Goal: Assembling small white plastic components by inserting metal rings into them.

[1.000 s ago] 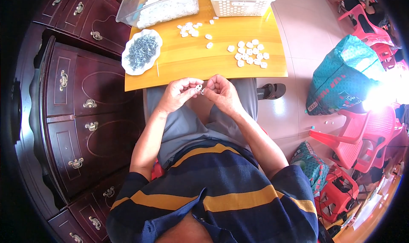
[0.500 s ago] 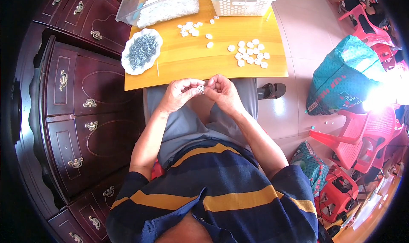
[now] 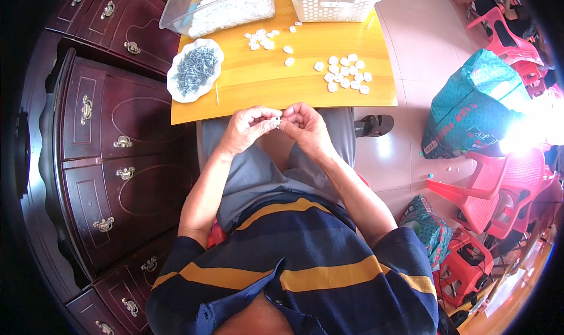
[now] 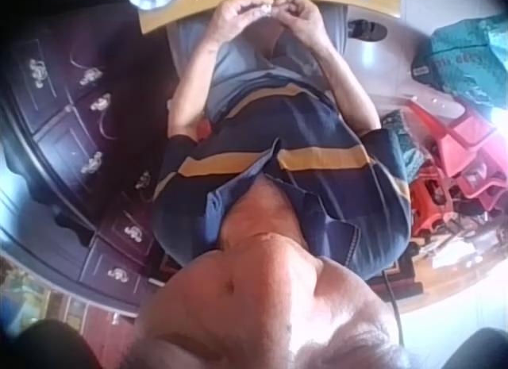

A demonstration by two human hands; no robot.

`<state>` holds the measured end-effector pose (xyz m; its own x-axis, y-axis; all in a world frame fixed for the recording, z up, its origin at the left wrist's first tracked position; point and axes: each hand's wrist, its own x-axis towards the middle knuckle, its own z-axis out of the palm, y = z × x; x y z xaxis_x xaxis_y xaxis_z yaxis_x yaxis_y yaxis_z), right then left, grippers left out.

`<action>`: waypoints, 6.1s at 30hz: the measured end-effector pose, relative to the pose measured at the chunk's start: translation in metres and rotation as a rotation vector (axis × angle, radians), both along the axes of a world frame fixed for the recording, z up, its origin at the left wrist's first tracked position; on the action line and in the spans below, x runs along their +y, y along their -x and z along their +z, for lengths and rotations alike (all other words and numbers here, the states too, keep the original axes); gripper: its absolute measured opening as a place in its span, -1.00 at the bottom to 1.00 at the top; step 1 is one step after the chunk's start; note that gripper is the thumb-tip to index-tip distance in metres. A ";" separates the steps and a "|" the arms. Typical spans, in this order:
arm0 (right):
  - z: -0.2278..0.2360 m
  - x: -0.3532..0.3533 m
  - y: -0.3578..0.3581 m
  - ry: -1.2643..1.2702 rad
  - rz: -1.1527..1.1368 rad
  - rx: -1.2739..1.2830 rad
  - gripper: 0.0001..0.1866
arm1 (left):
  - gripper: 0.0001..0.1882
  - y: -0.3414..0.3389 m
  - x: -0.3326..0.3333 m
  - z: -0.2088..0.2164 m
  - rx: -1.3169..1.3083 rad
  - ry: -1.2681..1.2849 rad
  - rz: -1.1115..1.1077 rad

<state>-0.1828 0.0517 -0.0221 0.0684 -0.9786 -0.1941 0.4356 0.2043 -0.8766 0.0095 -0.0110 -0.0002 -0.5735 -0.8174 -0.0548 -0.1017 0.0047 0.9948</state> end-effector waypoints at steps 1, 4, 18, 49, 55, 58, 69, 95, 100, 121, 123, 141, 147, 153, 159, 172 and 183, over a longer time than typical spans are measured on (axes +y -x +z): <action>0.000 0.000 0.000 0.004 -0.018 -0.004 -0.85 | -0.79 0.000 -0.001 0.000 0.001 -0.006 -0.015; -0.002 0.002 -0.001 0.000 -0.058 -0.034 -0.85 | -0.78 0.001 -0.001 0.003 0.009 -0.004 -0.028; 0.000 0.003 0.000 -0.031 -0.018 -0.116 -0.83 | -0.79 -0.002 -0.004 0.007 -0.011 0.099 -0.069; 0.001 0.002 0.000 -0.085 -0.063 -0.154 -0.81 | -0.79 0.003 -0.007 0.007 -0.012 0.085 -0.074; 0.005 0.001 0.000 -0.152 -0.039 -0.173 -0.82 | -0.80 0.005 -0.007 0.017 -0.036 0.119 -0.102; 0.004 0.001 0.002 -0.200 -0.007 -0.167 -0.85 | -0.79 0.007 -0.009 0.016 -0.065 0.165 -0.119; 0.002 0.002 -0.003 -0.238 -0.058 -0.235 -0.89 | -0.56 0.024 0.011 0.035 -0.396 0.663 0.053; -0.004 0.004 -0.002 -0.254 0.030 -0.319 -0.84 | -0.65 0.020 0.012 0.034 -0.354 0.624 0.005; -0.002 0.004 -0.002 -0.241 0.007 -0.290 -0.86 | -0.65 0.021 0.012 0.036 -0.321 0.504 0.014; 0.002 0.009 -0.005 -0.139 -0.050 -0.221 -0.85 | -0.75 0.024 0.006 0.043 -0.320 0.597 -0.014; 0.005 0.009 -0.006 -0.131 -0.054 -0.208 -0.85 | -0.77 0.023 0.006 0.043 -0.327 0.613 -0.011; 0.004 0.007 -0.007 -0.062 -0.139 -0.153 -0.84 | -0.76 0.026 0.001 0.028 -0.200 0.516 0.041; -0.002 0.004 -0.002 -0.135 -0.190 -0.207 -0.83 | -0.80 0.038 -0.006 0.025 -0.203 0.481 0.047; 0.001 0.004 -0.002 -0.121 -0.232 -0.205 -0.83 | -0.81 0.040 -0.010 0.026 -0.246 0.377 0.008; 0.004 0.004 -0.004 -0.095 -0.239 -0.175 -0.83 | -0.80 0.038 -0.011 0.026 -0.206 0.378 0.003; 0.003 0.004 -0.004 -0.070 -0.248 -0.171 -0.82 | -0.77 0.042 -0.012 0.028 -0.257 0.506 -0.001; 0.006 0.004 -0.002 -0.139 -0.218 -0.184 -0.75 | -0.84 0.052 -0.017 0.022 -0.185 0.465 0.084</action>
